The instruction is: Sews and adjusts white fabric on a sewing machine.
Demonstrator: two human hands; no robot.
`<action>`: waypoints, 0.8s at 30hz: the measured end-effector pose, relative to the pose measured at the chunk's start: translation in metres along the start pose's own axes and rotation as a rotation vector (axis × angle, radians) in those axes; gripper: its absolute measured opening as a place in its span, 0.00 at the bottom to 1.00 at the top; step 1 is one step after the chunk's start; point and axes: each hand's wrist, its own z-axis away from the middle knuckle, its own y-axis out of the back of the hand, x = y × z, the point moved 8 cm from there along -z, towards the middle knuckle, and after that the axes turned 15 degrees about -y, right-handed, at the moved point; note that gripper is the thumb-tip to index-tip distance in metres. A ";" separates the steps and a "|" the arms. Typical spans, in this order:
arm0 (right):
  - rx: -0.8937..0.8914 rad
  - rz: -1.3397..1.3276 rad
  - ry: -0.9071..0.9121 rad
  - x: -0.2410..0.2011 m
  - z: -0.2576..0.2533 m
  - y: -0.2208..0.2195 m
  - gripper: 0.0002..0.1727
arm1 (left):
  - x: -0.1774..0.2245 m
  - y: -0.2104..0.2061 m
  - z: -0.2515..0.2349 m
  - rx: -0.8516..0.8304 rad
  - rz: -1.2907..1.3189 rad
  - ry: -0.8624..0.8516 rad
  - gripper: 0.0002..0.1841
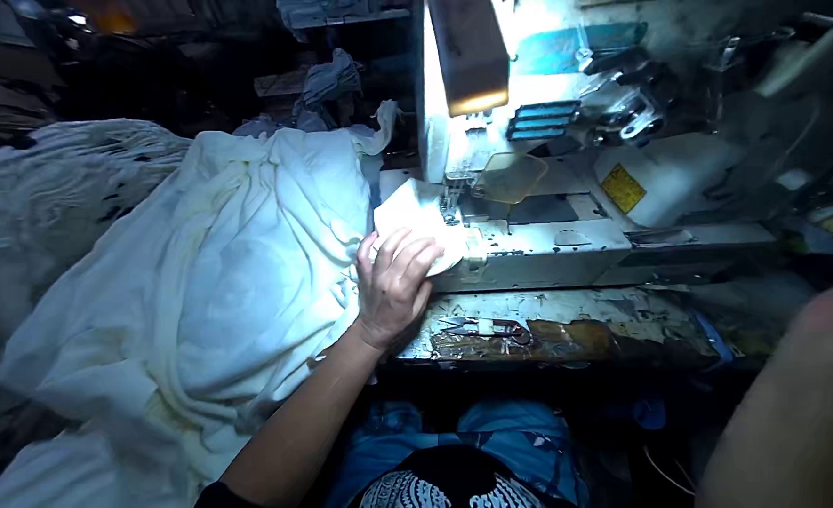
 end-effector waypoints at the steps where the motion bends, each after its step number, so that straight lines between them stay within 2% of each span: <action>1: -0.115 0.034 0.129 -0.020 0.042 -0.046 0.15 | -0.006 0.005 -0.013 -0.107 -0.009 0.062 0.17; 3: -0.346 0.175 0.262 -0.028 0.115 -0.126 0.17 | -0.014 0.006 -0.040 -0.363 -0.055 0.136 0.21; 5: -0.561 0.368 0.351 -0.010 0.162 -0.182 0.18 | -0.019 -0.009 -0.061 -0.538 -0.123 0.137 0.16; 6: -0.585 0.415 0.389 -0.003 0.171 -0.195 0.19 | -0.025 -0.019 -0.069 -0.583 -0.149 0.124 0.11; 7: -0.588 0.440 0.418 0.000 0.173 -0.202 0.20 | -0.036 -0.029 -0.077 -0.621 -0.151 0.132 0.08; 9: -0.611 0.450 0.440 0.002 0.168 -0.205 0.22 | -0.075 -0.048 -0.088 -0.673 -0.108 0.264 0.08; 11: -0.594 0.417 0.433 0.002 0.165 -0.198 0.23 | -0.126 -0.059 -0.079 -0.728 -0.090 0.461 0.13; 13: -0.520 0.340 0.423 -0.008 0.154 -0.188 0.25 | -0.170 -0.043 -0.061 -0.722 -0.054 0.662 0.17; 14: -0.491 0.329 0.413 -0.018 0.147 -0.181 0.31 | -0.178 -0.025 -0.050 -0.668 0.039 0.770 0.18; 15: -0.491 0.348 0.391 -0.030 0.141 -0.174 0.41 | -0.177 -0.006 -0.035 -0.582 0.196 0.882 0.19; 16: -0.486 0.389 0.389 -0.045 0.135 -0.170 0.47 | -0.166 0.016 -0.020 -0.512 0.360 0.981 0.17; 17: -0.465 0.429 0.406 -0.061 0.127 -0.170 0.46 | -0.149 0.037 -0.011 -0.471 0.505 1.025 0.12; 18: -0.432 0.488 0.432 -0.077 0.120 -0.175 0.40 | -0.133 0.054 -0.006 -0.452 0.641 1.033 0.06; 20: -0.390 0.601 0.494 -0.104 0.104 -0.202 0.27 | -0.105 0.072 -0.008 -0.481 0.831 0.980 0.05; 22: -0.473 0.651 0.507 -0.115 0.090 -0.243 0.21 | -0.083 0.077 -0.022 -0.525 0.895 0.860 0.02; 24: -0.614 0.605 0.502 -0.119 0.087 -0.270 0.18 | -0.085 0.088 -0.037 -0.447 0.784 0.709 0.04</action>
